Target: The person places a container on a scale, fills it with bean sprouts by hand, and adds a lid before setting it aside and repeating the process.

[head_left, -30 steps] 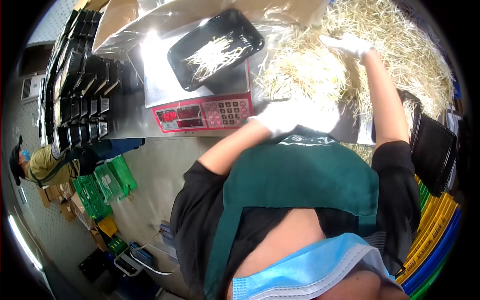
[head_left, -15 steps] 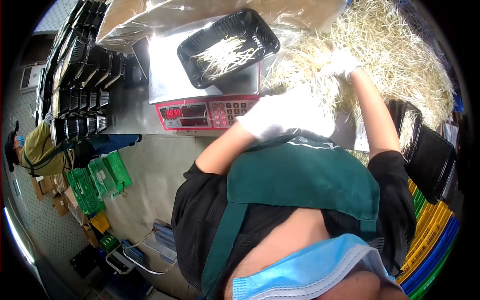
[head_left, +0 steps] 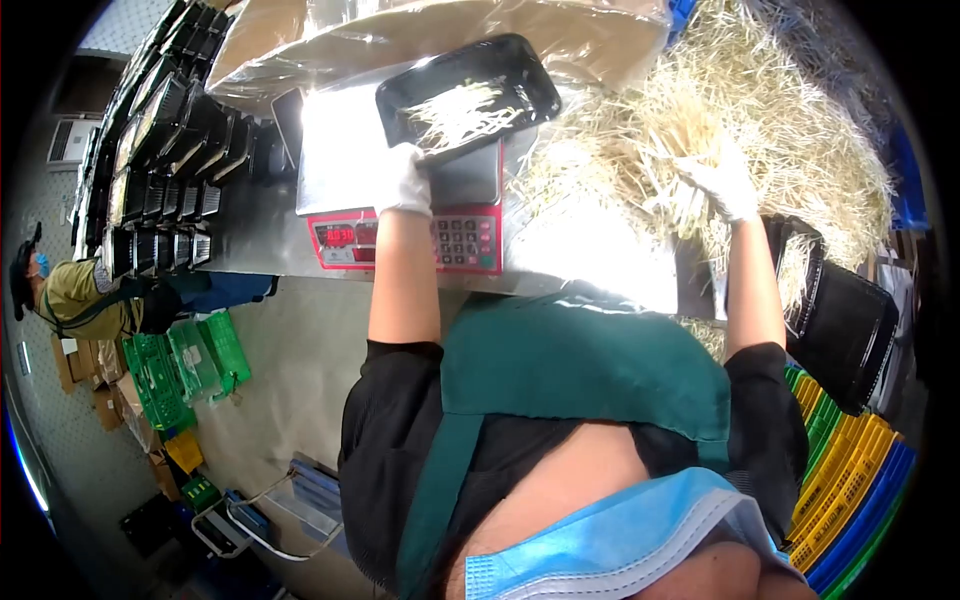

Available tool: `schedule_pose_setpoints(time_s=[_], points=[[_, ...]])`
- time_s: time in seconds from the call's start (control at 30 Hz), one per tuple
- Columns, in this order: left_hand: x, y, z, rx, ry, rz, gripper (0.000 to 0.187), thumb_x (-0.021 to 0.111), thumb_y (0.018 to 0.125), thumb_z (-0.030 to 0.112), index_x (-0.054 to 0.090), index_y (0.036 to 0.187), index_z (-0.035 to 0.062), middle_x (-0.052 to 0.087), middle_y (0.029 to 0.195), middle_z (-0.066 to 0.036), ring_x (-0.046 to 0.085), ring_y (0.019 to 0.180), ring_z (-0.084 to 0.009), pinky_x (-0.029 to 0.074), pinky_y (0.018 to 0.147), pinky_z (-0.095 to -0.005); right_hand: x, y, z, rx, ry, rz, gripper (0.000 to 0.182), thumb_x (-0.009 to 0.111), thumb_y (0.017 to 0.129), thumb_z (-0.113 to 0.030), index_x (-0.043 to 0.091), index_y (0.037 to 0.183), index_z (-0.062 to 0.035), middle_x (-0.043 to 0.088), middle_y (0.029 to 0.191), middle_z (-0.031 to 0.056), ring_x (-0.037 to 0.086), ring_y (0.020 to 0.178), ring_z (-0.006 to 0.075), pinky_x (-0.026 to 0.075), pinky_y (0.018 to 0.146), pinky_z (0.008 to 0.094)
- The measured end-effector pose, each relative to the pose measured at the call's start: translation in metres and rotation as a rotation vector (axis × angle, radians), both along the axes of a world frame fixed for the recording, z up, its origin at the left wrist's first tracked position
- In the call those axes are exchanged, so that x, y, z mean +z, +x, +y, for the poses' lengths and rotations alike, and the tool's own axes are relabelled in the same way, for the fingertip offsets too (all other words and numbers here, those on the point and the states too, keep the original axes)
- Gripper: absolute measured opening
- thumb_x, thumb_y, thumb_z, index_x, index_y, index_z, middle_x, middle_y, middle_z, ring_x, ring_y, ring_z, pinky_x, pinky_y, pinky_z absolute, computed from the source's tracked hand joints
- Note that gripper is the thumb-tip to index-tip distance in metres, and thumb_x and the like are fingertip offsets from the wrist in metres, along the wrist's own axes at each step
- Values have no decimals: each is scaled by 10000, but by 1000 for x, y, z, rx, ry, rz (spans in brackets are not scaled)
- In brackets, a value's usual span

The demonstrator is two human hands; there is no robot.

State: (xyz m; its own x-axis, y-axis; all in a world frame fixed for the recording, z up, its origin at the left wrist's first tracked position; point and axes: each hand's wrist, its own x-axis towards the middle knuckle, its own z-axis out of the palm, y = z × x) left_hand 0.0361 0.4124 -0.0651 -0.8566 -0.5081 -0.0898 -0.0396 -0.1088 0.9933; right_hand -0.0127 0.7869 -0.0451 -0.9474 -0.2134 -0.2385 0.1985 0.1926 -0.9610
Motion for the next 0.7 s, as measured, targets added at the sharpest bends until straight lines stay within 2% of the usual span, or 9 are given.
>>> schedule_pose_setpoints(time_s=[0.07, 0.1, 0.2, 0.23, 0.27, 0.37, 0.6, 0.63, 0.7], points=[[-24, -36, -2, -58, -126, -55, 420, 514, 805, 18, 486, 1222, -22, 634, 993, -145, 583, 906, -205, 459, 840, -321, 21, 2, -3, 176, -299, 245, 773, 779, 683, -165, 394, 1346, -59, 563, 1212, 99, 572, 1018, 179, 515, 807, 291], [20, -31, 35, -166, -220, 179, 684, 362, 667, -89, 420, 1325, 89, 487, 1245, -138, 535, 1064, -224, 498, 827, -301, 26, 1, -6, 220, 19, 506, 700, 735, 732, -204, 415, 1340, -69, 557, 1227, 90, 577, 996, 177, 520, 763, 302], [43, -43, 77, -75, -1244, 789, 576, 436, 741, 20, 404, 1316, 1, 444, 1273, -233, 448, 1166, -374, 382, 973, -458, 74, -2, -47, 327, 218, 297, 597, 649, 796, -201, 428, 1337, -79, 551, 1235, 124, 561, 1043, 214, 489, 847, 335], [64, -21, 84, -223, -1363, 600, 592, 455, 753, 57, 367, 1334, -16, 399, 1311, -251, 383, 1210, -413, 314, 1019, -468, 99, 12, -79, 409, 1121, 648, 529, 540, 824, -128, 425, 1337, -67, 580, 1131, 175, 562, 973, 269, 447, 869, 371], [89, 2, 88, -368, -1470, 401, 618, 474, 764, 93, 331, 1352, -33, 354, 1349, -268, 317, 1254, -452, 245, 1065, -478, 92, 11, -92, 406, 1125, 657, 529, 540, 824, -128, 425, 1337, -67, 580, 1131, 175, 562, 973, 269, 447, 869, 371], [49, 16, 71, -461, -974, 518, 787, 506, 673, 58, 193, 1377, -103, 150, 1430, -324, 152, 1338, -455, 150, 1071, -550, 74, 10, -151, 152, 1321, 1487, 591, 506, 715, -74, 424, 1290, 35, 551, 860, 167, 519, 791, 307, 414, 744, 406], [37, 15, -50, -362, -193, 11, 780, 637, 802, 216, 200, 1405, -15, 288, 1415, -207, 299, 1303, -306, 249, 1079, -378, 53, 28, -300, 254, 956, 874, 744, 585, 749, -471, 438, 1267, 42, 585, 1050, 218, 565, 957, 345, 441, 833, 413], [26, 3, -65, -385, -197, 10, 780, 637, 802, 216, 200, 1405, -15, 288, 1415, -207, 299, 1303, -306, 249, 1079, -378, 38, 26, -309, 233, 934, 988, 705, 575, 768, -461, 457, 1247, 42, 584, 1054, 219, 564, 956, 344, 441, 835, 413], [7, -11, -84, -252, -1018, 116, 734, 630, 809, 206, 241, 1393, -9, 444, 1294, -173, 425, 1205, -273, 348, 1007, -361, 33, 28, -316, 201, 924, 1074, 667, 566, 788, -451, 476, 1228, 42, 583, 1058, 220, 564, 955, 343, 440, 837, 412]])
